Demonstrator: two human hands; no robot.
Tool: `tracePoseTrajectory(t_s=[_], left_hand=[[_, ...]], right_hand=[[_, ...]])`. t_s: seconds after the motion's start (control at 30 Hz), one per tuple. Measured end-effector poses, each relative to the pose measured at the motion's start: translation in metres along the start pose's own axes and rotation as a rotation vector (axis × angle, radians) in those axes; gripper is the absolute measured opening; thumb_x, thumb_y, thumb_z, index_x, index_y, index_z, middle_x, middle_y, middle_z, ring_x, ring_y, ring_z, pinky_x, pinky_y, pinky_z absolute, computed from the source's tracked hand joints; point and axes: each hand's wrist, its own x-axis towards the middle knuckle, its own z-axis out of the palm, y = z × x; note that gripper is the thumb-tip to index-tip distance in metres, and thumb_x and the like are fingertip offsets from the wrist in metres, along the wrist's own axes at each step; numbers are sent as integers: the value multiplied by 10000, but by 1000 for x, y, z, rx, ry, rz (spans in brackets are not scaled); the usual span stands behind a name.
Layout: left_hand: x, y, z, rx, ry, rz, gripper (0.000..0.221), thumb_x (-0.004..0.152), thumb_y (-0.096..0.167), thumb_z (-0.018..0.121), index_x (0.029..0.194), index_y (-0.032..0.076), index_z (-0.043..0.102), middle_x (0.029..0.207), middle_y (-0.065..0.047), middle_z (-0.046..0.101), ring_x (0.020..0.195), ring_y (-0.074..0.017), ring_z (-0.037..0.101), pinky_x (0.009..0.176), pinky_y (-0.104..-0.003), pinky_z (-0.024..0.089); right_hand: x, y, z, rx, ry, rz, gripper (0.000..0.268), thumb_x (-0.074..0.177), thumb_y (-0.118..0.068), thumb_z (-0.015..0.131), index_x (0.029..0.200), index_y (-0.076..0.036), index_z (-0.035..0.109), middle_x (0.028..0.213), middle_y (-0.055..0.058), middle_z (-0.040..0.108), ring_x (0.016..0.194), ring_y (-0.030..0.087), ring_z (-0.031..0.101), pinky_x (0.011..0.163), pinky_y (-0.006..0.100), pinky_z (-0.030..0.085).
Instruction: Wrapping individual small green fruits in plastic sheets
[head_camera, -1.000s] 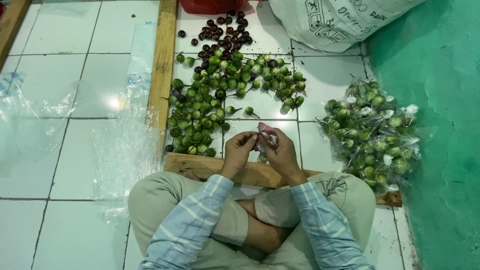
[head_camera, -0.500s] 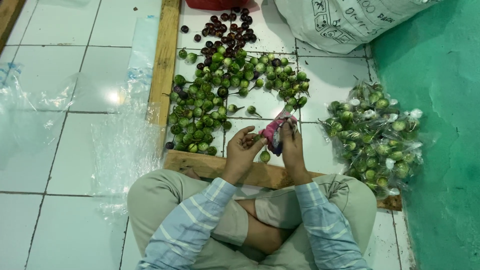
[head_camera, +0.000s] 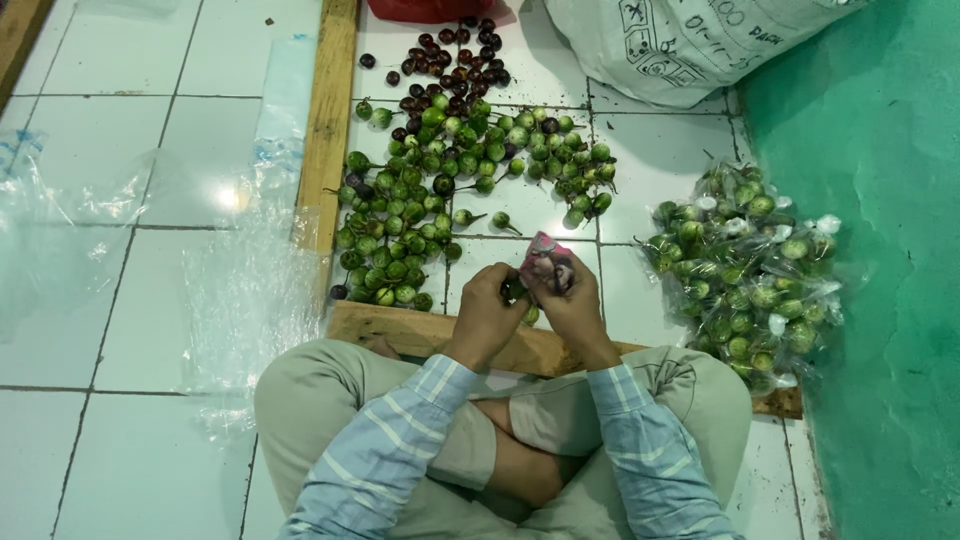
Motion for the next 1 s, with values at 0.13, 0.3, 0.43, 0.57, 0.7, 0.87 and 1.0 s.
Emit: tracePoseTrajectory(t_s=[0.13, 0.3, 0.43, 0.57, 0.7, 0.87, 1.0], left_hand=[[1, 5, -12, -38, 29, -29, 265, 845, 19, 742, 1082, -74, 669, 925, -263, 654, 856, -392, 724, 686, -385, 631], [10, -34, 14, -662, 114, -152, 254, 933, 22, 701, 1180, -37, 691, 1020, -211, 666, 941, -258, 720, 803, -360, 640], [11, -20, 16, -696, 42, -145, 248, 948, 27, 696, 1191, 9, 738, 1029, -161, 728, 953, -187, 681, 817, -333, 607], [7, -43, 26, -824, 91, -210, 195, 978, 77, 711, 1140, -16, 767, 1036, -200, 769, 954, -181, 698, 837, -359, 618], [8, -52, 32, -970, 98, -252, 177, 971, 72, 723, 1112, -23, 772, 1010, -201, 776, 935, -211, 739, 845, -363, 634], [4, -27, 23, -1022, 59, -344, 132, 961, 69, 736, 1042, -28, 775, 976, -210, 768, 910, -249, 753, 846, -379, 641], [17, -42, 20, -1165, 52, -416, 172, 982, 87, 710, 1082, -47, 752, 975, -195, 755, 889, -235, 741, 864, -365, 642]], right_hand=[[11, 36, -14, 39, 81, -12, 225, 829, -2, 858, 978, -68, 703, 764, 67, 741, 674, 109, 677, 662, 292, 601], [9, -11, -25, 37, 46, -77, 213, 1090, -281, 585, 1135, -73, 574, 897, 53, 638, 797, 136, 627, 692, 322, 571], [2, -6, -9, 244, -123, 94, 355, 1080, -342, 528, 1331, -106, 444, 929, 71, 583, 603, 108, 640, 502, 202, 579], [-8, -11, 2, -216, -208, 65, 341, 1023, -340, 644, 1226, -82, 551, 922, 196, 632, 930, 341, 648, 829, 517, 495], [-6, -30, 5, -271, -131, 13, 187, 979, -279, 742, 1055, -123, 675, 656, 69, 596, 656, 189, 608, 665, 369, 501], [-3, -2, -4, -236, -45, -42, 203, 1047, -276, 640, 935, -109, 664, 640, 97, 632, 563, 192, 612, 558, 352, 514], [7, 20, -15, 47, 97, -97, 233, 1103, -242, 529, 967, -79, 625, 653, 84, 651, 474, 169, 631, 417, 276, 520]])
